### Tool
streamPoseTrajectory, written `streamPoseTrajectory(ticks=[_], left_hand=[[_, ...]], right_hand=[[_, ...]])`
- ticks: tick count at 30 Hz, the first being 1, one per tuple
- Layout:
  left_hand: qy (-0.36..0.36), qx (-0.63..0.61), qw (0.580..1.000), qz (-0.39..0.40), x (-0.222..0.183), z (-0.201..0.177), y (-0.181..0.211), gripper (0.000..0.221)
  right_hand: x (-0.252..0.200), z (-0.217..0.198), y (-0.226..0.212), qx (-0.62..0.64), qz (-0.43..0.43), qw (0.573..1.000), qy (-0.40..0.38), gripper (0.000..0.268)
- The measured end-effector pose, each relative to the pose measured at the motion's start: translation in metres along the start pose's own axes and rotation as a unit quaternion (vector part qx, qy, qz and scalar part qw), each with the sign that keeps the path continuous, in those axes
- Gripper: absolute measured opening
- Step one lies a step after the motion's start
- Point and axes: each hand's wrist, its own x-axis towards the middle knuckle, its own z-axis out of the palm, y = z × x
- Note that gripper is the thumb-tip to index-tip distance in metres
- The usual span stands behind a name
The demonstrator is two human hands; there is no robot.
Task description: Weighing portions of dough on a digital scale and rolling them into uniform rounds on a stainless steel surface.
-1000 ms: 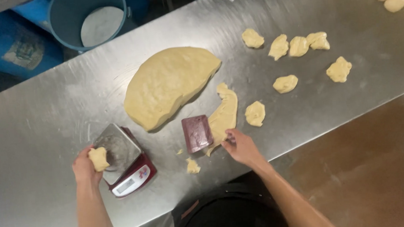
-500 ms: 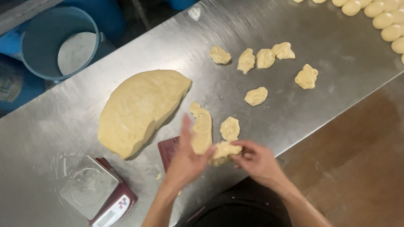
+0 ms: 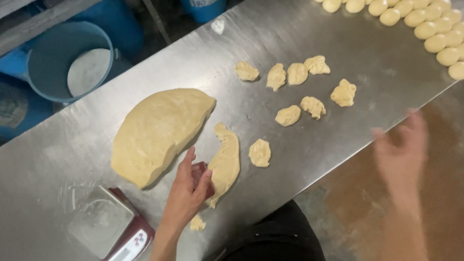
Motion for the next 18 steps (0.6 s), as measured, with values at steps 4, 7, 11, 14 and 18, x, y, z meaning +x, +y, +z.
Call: streamPoseTrajectory(ticks=[4, 7, 11, 14, 18], left_hand=[[0.066, 0.150, 0.970, 0.178, -0.010, -0.020, -0.045, 0.068], [0.040, 0.185, 0.970, 0.154, -0.023, -0.035, -0.064, 0.064], [-0.001, 0.256, 0.953, 0.162, -0.039, -0.056, -0.081, 0.059], [-0.022, 0.293, 0.944, 0.153, -0.060, -0.070, -0.092, 0.058], [-0.009, 0.289, 0.948, 0.133, -0.086, -0.089, -0.132, 0.057]], right_hand=[[-0.005, -0.040, 0.059, -0.020, 0.051, 0.978, 0.200, 0.050], [0.044, -0.059, 0.184, -0.040, 0.190, 0.971, 0.139, 0.032], [0.047, -0.039, 0.116, -0.046, 0.283, 0.957, -0.049, 0.067], [0.048, -0.018, 0.097, -0.277, 0.263, 0.919, -0.092, 0.076], [0.087, -0.013, 0.151, -0.271, 0.265, 0.921, -0.088, 0.084]])
